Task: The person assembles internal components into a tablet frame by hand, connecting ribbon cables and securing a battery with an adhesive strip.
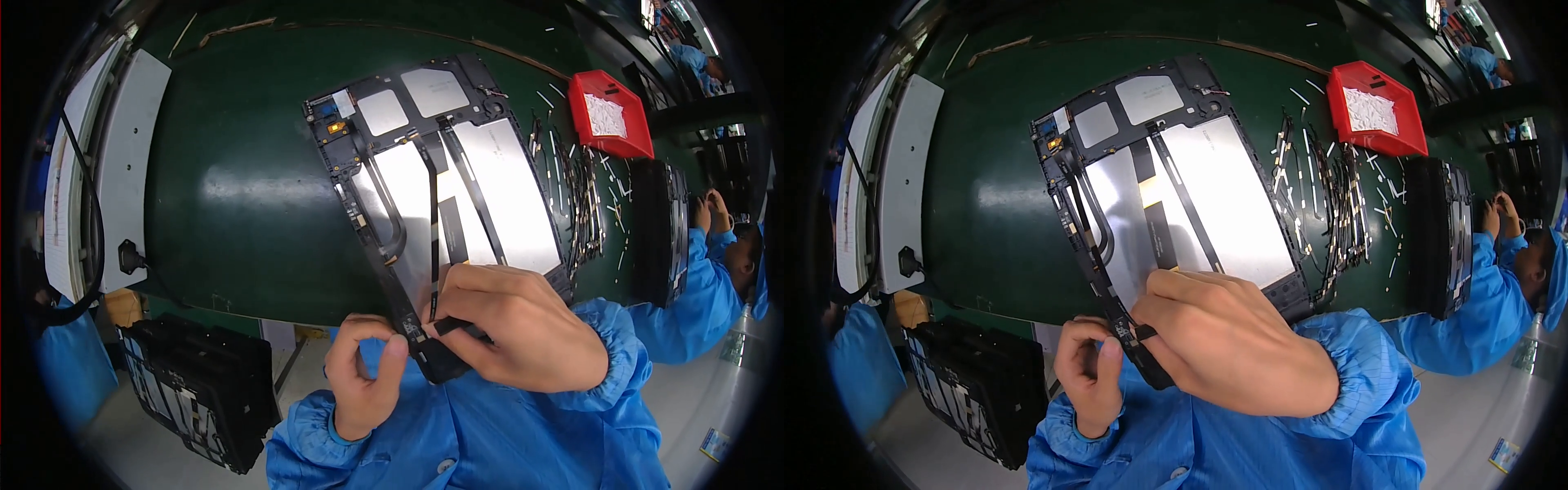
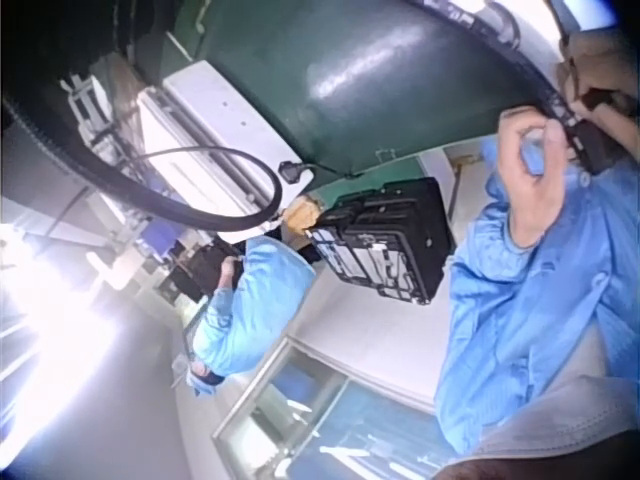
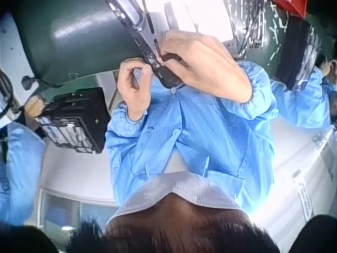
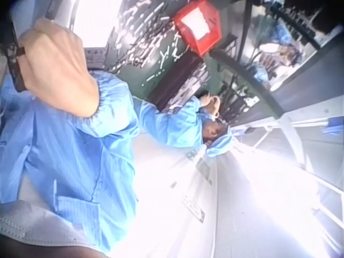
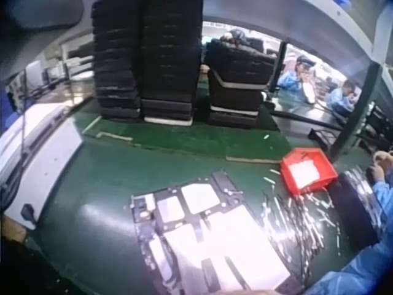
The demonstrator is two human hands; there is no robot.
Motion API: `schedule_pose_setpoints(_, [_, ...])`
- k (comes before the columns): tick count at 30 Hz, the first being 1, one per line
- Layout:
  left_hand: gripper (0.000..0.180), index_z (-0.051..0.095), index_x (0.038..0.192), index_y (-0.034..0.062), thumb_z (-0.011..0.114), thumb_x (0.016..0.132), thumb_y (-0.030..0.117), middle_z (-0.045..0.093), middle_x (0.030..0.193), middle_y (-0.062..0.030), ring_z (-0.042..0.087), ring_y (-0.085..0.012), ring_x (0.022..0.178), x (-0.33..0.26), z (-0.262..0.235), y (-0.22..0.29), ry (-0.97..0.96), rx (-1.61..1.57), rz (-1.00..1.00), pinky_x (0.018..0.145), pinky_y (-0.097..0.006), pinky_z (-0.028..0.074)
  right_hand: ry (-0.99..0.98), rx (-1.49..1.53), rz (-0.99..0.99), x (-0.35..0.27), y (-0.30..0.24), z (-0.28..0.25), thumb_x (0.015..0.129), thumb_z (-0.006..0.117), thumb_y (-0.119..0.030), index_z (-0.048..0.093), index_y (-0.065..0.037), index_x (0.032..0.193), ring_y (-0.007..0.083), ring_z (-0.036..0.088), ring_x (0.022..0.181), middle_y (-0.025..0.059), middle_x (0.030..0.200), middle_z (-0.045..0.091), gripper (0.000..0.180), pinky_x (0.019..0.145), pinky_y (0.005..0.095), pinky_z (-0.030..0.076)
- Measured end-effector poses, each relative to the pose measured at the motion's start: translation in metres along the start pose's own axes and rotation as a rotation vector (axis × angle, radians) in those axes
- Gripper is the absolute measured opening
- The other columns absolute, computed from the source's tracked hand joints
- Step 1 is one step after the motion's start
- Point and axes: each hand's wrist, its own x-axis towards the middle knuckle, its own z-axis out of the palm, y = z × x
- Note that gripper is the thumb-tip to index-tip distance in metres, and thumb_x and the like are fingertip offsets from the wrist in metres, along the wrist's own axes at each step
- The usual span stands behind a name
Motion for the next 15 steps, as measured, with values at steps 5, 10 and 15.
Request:
schedule_pose_setpoints(5, [0.013,0.053,0.084,0.0010,0.064,0.078,0.001,0.057,0.079,-0.0097,0.053,-0.0154,0.071,0.005,0.002,0.001,0.012,0.122,0.108,0.066,-0.026,0.042,0.014,0.013,0.011,-0.001,-0.002,0.000,0.071,0.061,0.001,0.061,0.003,0.082,0.0298,0.057,0.074,0.0132,0.081,0.056,0.012,0.065,0.0361,0.047])
schedule_pose_setpoints(10, [0.014,0.052,0.080,0.0016,0.066,0.076,0.001,0.057,0.077,-0.0096,0.054,-0.0154,0.067,0.012,0.003,0.009,-0.013,0.201,0.134,0.063,-0.026,0.043,0.043,0.025,0.009,-0.002,-0.001,0.001,0.071,0.064,-0.001,0.061,0.003,0.082,0.0300,0.058,0.073,0.0135,0.082,0.057,0.012,0.065,0.0360,0.047])
schedule_pose_setpoints(15, [0.015,0.052,0.076,0.0019,0.067,0.076,0.002,0.056,0.074,-0.0080,0.054,-0.0133,0.066,0.017,-0.005,0.013,-0.074,0.209,0.038,0.062,-0.024,0.042,0.040,0.018,-0.019,-0.002,0.001,0.002,0.071,0.065,-0.002,0.061,0.002,0.082,0.0302,0.058,0.073,0.0139,0.082,0.057,0.012,0.065,0.0362,0.047])
